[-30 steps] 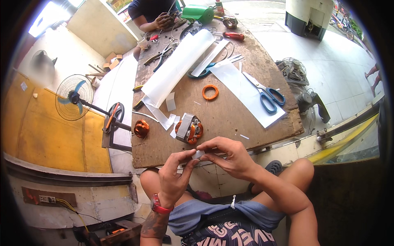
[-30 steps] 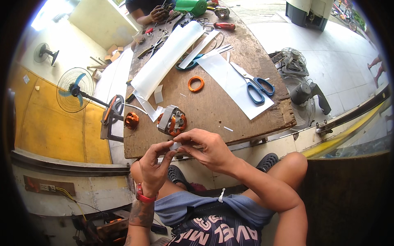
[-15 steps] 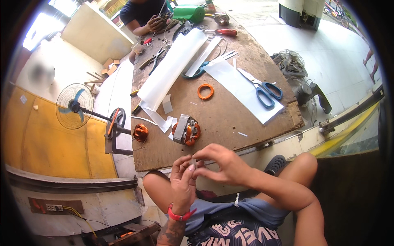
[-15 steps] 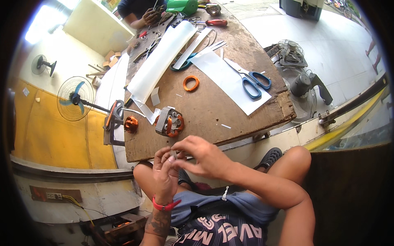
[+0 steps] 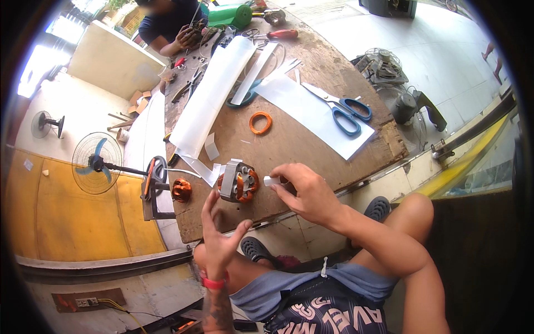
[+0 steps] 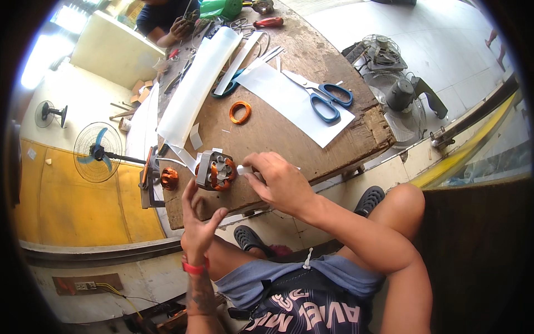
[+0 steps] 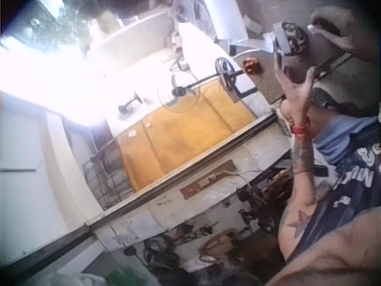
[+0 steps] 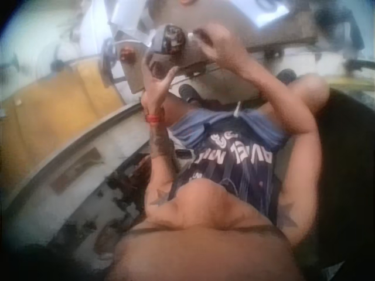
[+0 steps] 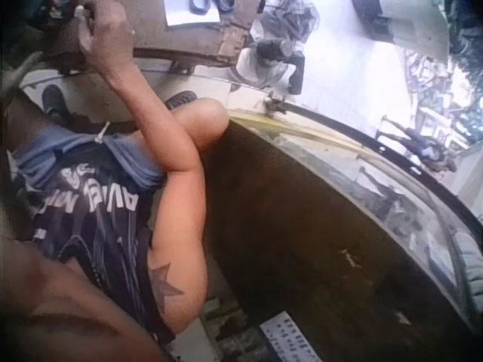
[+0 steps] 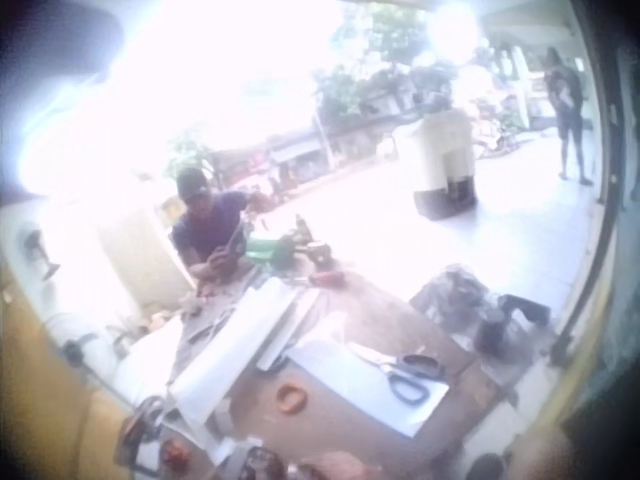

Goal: The person sits on the floor and assembles a small electrical component by hand. They place orange wire coils into a metal frame and secure them with white tape, repeating the process for multiple coils.

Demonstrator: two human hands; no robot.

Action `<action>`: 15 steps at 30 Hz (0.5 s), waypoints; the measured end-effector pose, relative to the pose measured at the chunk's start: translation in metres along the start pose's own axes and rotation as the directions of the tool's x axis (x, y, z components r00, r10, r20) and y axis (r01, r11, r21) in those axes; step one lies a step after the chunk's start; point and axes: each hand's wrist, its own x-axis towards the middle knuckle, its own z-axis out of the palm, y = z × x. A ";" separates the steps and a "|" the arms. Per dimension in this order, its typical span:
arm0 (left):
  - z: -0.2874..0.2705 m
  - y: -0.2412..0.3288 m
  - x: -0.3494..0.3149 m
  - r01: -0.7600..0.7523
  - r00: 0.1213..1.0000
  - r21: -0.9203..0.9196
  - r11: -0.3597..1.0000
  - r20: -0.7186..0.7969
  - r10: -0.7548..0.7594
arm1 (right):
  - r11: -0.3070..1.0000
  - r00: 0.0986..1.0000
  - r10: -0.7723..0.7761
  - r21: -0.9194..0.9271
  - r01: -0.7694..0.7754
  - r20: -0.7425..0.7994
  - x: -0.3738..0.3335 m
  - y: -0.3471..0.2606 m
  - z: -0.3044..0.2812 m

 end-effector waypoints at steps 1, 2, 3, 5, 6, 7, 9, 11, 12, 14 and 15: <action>-0.012 -0.005 0.014 -0.080 0.995 0.194 0.978 0.072 0.068 | 0.997 0.997 0.072 0.013 -0.072 0.010 0.003 0.000 0.002; -0.015 -0.012 0.027 -0.019 0.994 0.189 0.982 0.110 -0.002 | 0.998 0.998 0.055 0.009 -0.055 0.001 0.007 -0.001 0.008; -0.020 -0.017 0.036 -0.012 0.982 0.121 0.993 0.189 -0.011 | 1.000 1.000 0.006 0.004 -0.006 -0.001 0.011 -0.003 0.015; -0.023 -0.025 0.050 0.060 0.936 0.021 0.998 0.345 -0.064 | 0.995 0.995 -0.096 -0.003 0.096 -0.021 0.017 -0.004 0.025; -0.022 -0.027 0.052 0.136 0.940 -0.116 0.984 0.330 -0.091 | 0.999 0.998 -0.041 -0.018 0.042 0.052 0.018 -0.003 0.027; -0.022 -0.028 0.055 0.131 0.944 -0.095 0.987 0.317 -0.094 | 0.999 0.997 -0.038 -0.036 0.041 0.074 0.019 -0.002 0.029; -0.023 -0.030 0.061 0.048 0.947 -0.034 0.998 0.319 -0.035 | 0.996 0.993 -0.049 -0.067 0.056 0.110 0.022 0.001 0.034; -0.022 -0.032 0.063 -0.016 0.954 0.007 1.000 0.300 0.014 | 0.987 0.989 -0.090 -0.121 0.103 0.114 0.024 0.004 0.040; -0.019 -0.034 0.063 -0.096 0.957 0.028 0.995 0.277 0.084 | 0.980 0.987 -0.114 -0.149 0.130 0.110 0.025 0.005 0.043; -0.009 -0.039 0.061 -0.069 0.978 0.066 0.995 0.201 0.055 | 0.961 0.983 -0.160 -0.215 0.175 0.088 0.026 0.004 0.049; -0.004 -0.041 0.060 -0.071 0.986 0.083 0.994 0.155 0.057 | 0.952 0.983 -0.153 -0.254 0.173 0.097 0.027 0.003 0.050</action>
